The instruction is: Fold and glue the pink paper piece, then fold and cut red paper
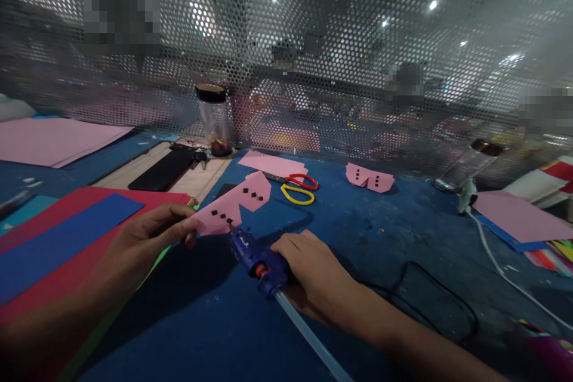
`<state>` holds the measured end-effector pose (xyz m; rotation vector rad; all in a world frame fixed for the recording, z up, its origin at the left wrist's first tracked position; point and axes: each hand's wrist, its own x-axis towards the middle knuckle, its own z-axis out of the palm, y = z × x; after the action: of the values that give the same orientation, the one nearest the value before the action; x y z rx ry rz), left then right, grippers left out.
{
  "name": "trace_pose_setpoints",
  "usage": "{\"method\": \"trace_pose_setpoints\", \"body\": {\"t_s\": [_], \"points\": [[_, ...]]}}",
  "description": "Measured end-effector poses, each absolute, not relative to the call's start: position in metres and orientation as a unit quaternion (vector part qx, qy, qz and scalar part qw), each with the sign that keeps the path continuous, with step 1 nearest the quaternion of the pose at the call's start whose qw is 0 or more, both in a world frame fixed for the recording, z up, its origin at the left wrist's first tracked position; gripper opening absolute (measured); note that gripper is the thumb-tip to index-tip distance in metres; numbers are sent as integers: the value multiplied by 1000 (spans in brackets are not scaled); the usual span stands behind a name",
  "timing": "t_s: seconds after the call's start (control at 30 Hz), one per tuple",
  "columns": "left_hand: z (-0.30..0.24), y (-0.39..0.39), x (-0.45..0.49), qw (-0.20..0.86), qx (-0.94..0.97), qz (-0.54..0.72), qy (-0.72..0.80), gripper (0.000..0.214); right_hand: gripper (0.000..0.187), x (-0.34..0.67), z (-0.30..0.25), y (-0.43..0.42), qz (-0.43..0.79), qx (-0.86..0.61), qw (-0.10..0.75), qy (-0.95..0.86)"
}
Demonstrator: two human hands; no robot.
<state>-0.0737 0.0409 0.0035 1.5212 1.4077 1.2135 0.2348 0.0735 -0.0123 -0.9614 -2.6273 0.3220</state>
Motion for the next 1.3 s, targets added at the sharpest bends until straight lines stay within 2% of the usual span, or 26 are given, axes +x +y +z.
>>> {"method": "trace_pose_setpoints", "body": {"t_s": [0.77,1.0,1.3], "points": [[0,42,-75,355,593,472,547,19,19,238,-17,77,105,-308,186,-927],[0,41,-75,357,591,473,548,19,12,234,-24,79,117,-335,163,-921],[2,42,-73,360,591,473,545,17,14,235,-20,77,125,-356,155,-913]]}}
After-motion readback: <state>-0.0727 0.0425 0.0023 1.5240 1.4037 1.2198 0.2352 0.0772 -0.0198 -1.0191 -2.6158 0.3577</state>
